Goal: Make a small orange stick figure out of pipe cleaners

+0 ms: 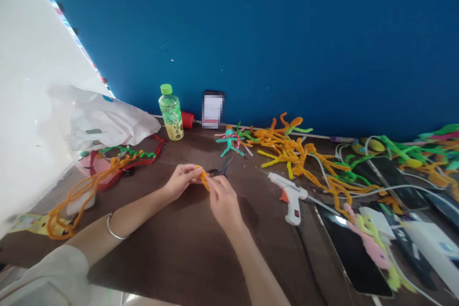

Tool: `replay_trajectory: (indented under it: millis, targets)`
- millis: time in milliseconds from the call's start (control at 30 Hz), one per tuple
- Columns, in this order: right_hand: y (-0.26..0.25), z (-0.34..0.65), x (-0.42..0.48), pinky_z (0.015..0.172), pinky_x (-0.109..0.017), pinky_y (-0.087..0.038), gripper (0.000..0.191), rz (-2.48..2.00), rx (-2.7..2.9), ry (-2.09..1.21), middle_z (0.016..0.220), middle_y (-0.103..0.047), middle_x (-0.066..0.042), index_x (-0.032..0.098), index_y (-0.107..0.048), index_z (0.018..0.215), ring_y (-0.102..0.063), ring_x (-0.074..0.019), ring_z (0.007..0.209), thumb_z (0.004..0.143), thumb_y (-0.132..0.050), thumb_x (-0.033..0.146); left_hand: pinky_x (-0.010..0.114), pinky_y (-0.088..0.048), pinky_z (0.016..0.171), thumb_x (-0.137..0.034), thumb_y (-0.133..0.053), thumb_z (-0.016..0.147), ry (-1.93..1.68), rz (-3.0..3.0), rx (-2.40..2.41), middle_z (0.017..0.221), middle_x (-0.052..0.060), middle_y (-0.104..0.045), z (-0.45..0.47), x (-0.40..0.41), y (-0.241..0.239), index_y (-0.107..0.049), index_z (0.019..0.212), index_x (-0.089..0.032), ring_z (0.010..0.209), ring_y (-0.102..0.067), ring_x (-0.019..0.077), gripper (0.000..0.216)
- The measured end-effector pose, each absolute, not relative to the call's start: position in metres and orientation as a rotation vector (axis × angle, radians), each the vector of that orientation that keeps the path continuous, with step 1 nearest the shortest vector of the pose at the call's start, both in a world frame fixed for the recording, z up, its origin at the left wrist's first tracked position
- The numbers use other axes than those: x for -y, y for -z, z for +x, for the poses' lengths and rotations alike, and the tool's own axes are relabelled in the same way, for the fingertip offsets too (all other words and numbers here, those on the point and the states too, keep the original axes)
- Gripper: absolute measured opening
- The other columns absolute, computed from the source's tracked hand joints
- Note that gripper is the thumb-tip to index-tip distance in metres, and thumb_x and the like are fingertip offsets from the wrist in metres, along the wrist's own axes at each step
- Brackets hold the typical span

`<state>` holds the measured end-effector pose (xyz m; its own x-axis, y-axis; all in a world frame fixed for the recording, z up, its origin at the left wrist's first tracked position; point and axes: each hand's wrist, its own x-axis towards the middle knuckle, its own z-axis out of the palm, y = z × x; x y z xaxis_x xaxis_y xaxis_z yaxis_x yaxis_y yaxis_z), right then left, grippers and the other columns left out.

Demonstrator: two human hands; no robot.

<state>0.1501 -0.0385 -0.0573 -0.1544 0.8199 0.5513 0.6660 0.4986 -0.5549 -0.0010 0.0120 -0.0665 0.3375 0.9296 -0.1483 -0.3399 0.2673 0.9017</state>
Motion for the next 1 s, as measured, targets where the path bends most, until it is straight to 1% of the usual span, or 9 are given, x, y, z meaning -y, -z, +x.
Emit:
replay_trajectory:
  millis: [100, 200, 400, 533, 633, 767, 833, 900, 1000]
  targets:
    - [0.054, 0.146, 0.038, 0.067, -0.025, -0.05, 0.023, -1.238, 1.829, -0.268, 0.08, -0.061, -0.005, 0.02, -0.063, 0.092, -0.059, -0.0144, 0.074, 0.085, -0.042, 0.015, 0.032, -0.05, 0.072, -0.037, -0.068, 0.065, -0.983, 0.901, -0.8, 0.07, 0.008, -0.066, -0.002, -0.012, 0.069, -0.067, 0.071, -0.008, 0.067, -0.061, 0.0159, 0.03]
    - [0.054, 0.142, 0.038, 0.069, -0.026, -0.049, 0.025, -1.23, 1.864, -0.251, 0.08, -0.062, -0.006, 0.019, -0.063, 0.091, -0.059, -0.0144, 0.075, 0.085, -0.04, 0.013, 0.032, -0.049, 0.071, -0.039, -0.068, 0.065, -0.978, 0.896, -0.799, 0.073, 0.01, -0.067, -0.002, -0.012, 0.07, -0.067, 0.07, -0.008, 0.067, -0.062, 0.0162, 0.031]
    - [0.062, 0.143, 0.04, 0.073, -0.03, -0.049, 0.024, -1.244, 1.917, -0.176, 0.087, -0.063, -0.007, 0.02, -0.059, 0.102, -0.06, -0.0171, 0.082, 0.085, -0.043, 0.017, 0.031, -0.049, 0.071, -0.038, -0.069, 0.064, -1.016, 0.845, -0.8, 0.072, 0.009, -0.067, 0.0, -0.013, 0.065, -0.066, 0.071, -0.008, 0.066, -0.061, 0.0153, 0.03]
    - [0.066, 0.148, 0.039, 0.075, -0.033, -0.049, 0.029, -1.262, 2.042, 0.05, 0.094, -0.065, -0.008, 0.021, -0.057, 0.111, -0.061, -0.0198, 0.085, 0.084, -0.045, 0.019, 0.029, -0.048, 0.071, -0.036, -0.069, 0.065, -1.099, 0.702, -0.766, 0.076, 0.008, -0.067, -0.001, -0.017, 0.064, -0.062, 0.075, -0.01, 0.069, -0.061, 0.0141, 0.029]
    - [0.063, 0.148, 0.04, 0.075, -0.032, -0.048, 0.029, -1.23, 2.105, 0.127, 0.089, -0.067, -0.007, 0.022, -0.062, 0.105, -0.062, -0.0187, 0.082, 0.084, -0.043, 0.015, 0.03, -0.048, 0.073, -0.037, -0.066, 0.068, -1.094, 0.62, -0.73, 0.078, 0.008, -0.066, -0.002, -0.019, 0.065, -0.059, 0.08, -0.013, 0.072, -0.062, 0.015, 0.028]
    - [0.056, 0.145, 0.044, 0.073, -0.033, -0.047, 0.02, -1.179, 1.996, 0.088, 0.082, -0.066, -0.007, 0.022, -0.065, 0.092, -0.061, -0.018, 0.078, 0.081, -0.049, 0.015, 0.033, -0.049, 0.073, -0.037, -0.062, 0.073, -1.111, 0.516, -0.708, 0.072, 0.002, -0.06, -0.002, -0.02, 0.066, -0.056, 0.086, -0.016, 0.073, -0.062, 0.0154, 0.026]
    - [0.053, 0.144, 0.046, 0.069, -0.033, -0.048, 0.018, -1.161, 1.817, -0.013, 0.081, -0.065, -0.007, 0.021, -0.064, 0.09, -0.06, -0.0176, 0.077, 0.081, -0.049, 0.016, 0.03, -0.049, 0.069, -0.036, -0.06, 0.074, -1.098, 0.499, -0.7, 0.067, -0.001, -0.053, -0.001, -0.02, 0.065, -0.056, 0.089, -0.016, 0.066, -0.059, 0.0118, 0.025]
    - [0.05, 0.145, 0.045, 0.065, -0.031, -0.048, 0.017, -1.181, 1.639, -0.16, 0.08, -0.064, -0.007, 0.02, -0.063, 0.09, -0.059, -0.017, 0.074, 0.082, -0.048, 0.017, 0.022, -0.047, 0.058, -0.035, -0.058, 0.076, -1.05, 0.505, -0.662, 0.063, -0.004, -0.045, -0.001, -0.019, 0.062, -0.056, 0.095, -0.016, 0.052, -0.049, 0.005, 0.027]
    - [0.048, 0.148, 0.042, 0.064, -0.03, -0.049, 0.017, -1.233, 1.476, -0.384, 0.081, -0.062, -0.007, 0.019, -0.062, 0.088, -0.059, -0.017, 0.074, 0.083, -0.047, 0.024, 0.012, -0.029, 0.039, -0.035, -0.055, 0.078, -0.902, 0.533, -0.591, 0.062, -0.004, -0.04, -0.002, -0.017, 0.056, -0.055, 0.104, -0.015, 0.042, -0.03, 0.0002, 0.033]
